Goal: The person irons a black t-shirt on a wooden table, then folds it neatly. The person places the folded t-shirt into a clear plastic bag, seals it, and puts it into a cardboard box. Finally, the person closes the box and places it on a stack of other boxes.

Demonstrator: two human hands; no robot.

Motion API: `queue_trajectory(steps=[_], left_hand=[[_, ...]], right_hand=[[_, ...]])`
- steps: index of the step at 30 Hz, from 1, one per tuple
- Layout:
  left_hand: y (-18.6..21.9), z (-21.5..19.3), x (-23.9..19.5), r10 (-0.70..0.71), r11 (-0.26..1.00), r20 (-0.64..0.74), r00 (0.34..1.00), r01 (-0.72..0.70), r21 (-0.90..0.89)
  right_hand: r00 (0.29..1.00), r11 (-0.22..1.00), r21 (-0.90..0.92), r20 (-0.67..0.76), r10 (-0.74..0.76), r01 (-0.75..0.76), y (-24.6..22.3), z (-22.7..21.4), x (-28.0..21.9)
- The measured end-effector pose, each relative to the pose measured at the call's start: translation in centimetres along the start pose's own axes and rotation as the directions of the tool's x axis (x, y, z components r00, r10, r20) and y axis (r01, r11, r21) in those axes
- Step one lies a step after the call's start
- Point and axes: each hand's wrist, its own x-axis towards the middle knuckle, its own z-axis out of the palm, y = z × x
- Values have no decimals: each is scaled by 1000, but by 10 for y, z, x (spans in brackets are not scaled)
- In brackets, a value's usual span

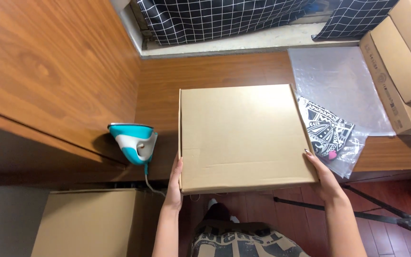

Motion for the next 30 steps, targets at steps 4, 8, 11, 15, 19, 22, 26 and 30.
queue_trajectory(steps=[4, 8, 11, 15, 19, 22, 26, 30], left_hand=[[17, -15, 42, 47, 998, 13, 999, -48, 48], [46, -18, 74, 88, 991, 24, 996, -89, 96], [67, -13, 94, 109, 986, 47, 993, -114, 122], [54, -33, 145, 150, 980, 89, 985, -160, 122], [73, -22, 163, 206, 963, 103, 973, -220, 158], [101, -8, 168, 269, 930, 153, 951, -298, 214], [139, 7, 176, 346, 858, 274, 897, -421, 296], [174, 27, 190, 257, 702, 292, 921, -386, 599]], right_hand=[[999, 996, -76, -2, 37, -37, -19, 46, 10], [998, 994, -87, 6, 67, -67, -49, 90, 17], [997, 989, -131, 6, 72, -70, -93, 139, -11], [999, 982, -187, 48, 4, 5, -128, 185, -27], [995, 975, -212, 88, -45, 63, -159, 218, -43], [971, 953, -232, 180, -155, 195, -168, 213, -15], [905, 873, -297, 306, -296, 386, -196, 221, -3], [924, 829, -424, 270, -269, 365, -229, 233, -7]])
